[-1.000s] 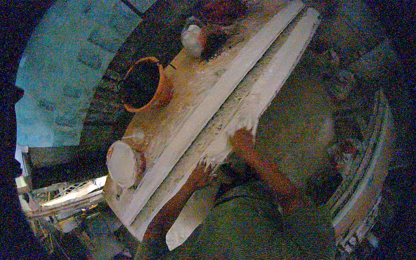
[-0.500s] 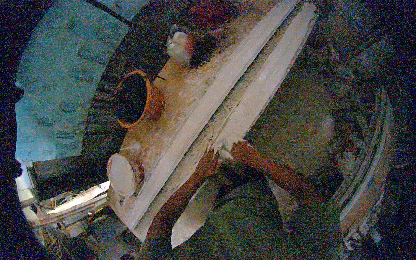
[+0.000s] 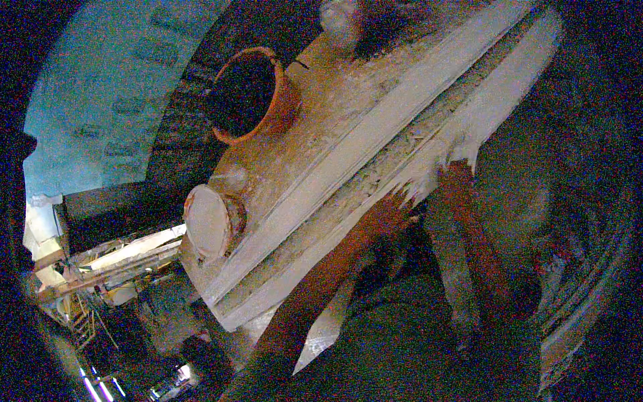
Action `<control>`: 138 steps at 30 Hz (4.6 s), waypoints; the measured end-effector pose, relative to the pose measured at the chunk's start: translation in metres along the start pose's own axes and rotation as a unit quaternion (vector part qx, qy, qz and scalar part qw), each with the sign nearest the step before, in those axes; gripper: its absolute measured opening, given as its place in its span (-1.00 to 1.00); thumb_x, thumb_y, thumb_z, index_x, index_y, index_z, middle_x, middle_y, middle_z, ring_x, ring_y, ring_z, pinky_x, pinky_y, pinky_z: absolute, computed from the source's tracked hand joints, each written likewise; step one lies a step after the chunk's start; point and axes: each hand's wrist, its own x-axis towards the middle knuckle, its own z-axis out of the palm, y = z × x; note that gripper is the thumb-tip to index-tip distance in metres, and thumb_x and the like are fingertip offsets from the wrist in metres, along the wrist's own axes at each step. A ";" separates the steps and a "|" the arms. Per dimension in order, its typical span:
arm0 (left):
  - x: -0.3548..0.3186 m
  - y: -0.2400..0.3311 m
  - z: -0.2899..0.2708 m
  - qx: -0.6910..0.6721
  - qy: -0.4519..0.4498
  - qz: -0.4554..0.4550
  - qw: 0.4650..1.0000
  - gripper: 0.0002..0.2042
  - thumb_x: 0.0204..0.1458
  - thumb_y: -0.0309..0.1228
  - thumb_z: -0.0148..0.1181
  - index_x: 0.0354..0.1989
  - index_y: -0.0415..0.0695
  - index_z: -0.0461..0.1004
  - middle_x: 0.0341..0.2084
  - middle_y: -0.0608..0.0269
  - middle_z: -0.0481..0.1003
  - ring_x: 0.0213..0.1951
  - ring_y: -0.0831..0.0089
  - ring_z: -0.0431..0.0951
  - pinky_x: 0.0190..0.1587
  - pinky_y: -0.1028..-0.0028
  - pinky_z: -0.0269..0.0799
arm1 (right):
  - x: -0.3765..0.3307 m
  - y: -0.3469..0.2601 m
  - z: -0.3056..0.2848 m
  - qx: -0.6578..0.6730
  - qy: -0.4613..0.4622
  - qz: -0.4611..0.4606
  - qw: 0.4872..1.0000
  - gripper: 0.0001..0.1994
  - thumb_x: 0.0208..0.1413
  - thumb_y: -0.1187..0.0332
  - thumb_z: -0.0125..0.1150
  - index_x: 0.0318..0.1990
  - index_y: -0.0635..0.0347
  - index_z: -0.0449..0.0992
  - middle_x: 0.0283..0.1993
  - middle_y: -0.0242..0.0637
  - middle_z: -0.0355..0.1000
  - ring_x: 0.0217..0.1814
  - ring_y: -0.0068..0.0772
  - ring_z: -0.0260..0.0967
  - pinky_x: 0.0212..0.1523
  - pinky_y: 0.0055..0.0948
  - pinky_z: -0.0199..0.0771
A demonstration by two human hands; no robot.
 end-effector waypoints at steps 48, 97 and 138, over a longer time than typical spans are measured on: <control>-0.370 -0.037 0.017 0.142 -0.038 -0.066 0.987 -0.50 0.33 0.06 -0.17 0.25 0.11 0.49 0.35 -0.12 0.25 0.51 0.01 -0.07 0.49 -0.11 -0.23 | -0.290 -0.341 -0.088 0.082 0.008 -0.168 0.982 -0.37 0.36 -0.03 -0.16 0.24 0.45 0.34 0.38 0.36 0.12 0.47 0.28 -0.10 0.50 0.27 -0.25; -0.284 -0.038 -0.008 0.115 -0.030 -0.017 0.993 -0.47 0.33 0.07 -0.20 0.28 0.08 0.45 0.35 0.07 0.30 0.53 0.08 -0.11 0.48 -0.18 -0.28 | -0.212 -0.271 -0.117 0.108 -0.215 -0.078 0.968 -0.45 0.29 -0.08 -0.05 -0.19 0.34 0.59 -0.19 0.11 0.55 -0.03 0.20 0.49 -0.02 0.15 0.52; 0.208 0.010 -0.035 0.189 0.053 -0.089 0.977 -0.40 0.34 0.13 -0.31 0.40 0.10 0.31 0.39 -0.17 0.18 0.52 -0.09 -0.17 0.47 -0.19 -0.32 | 0.164 0.126 -0.148 0.087 -0.028 -0.028 0.995 -0.52 0.35 0.05 -0.13 -0.19 0.32 0.59 -0.20 0.17 0.53 -0.13 0.31 0.48 -0.02 0.22 0.48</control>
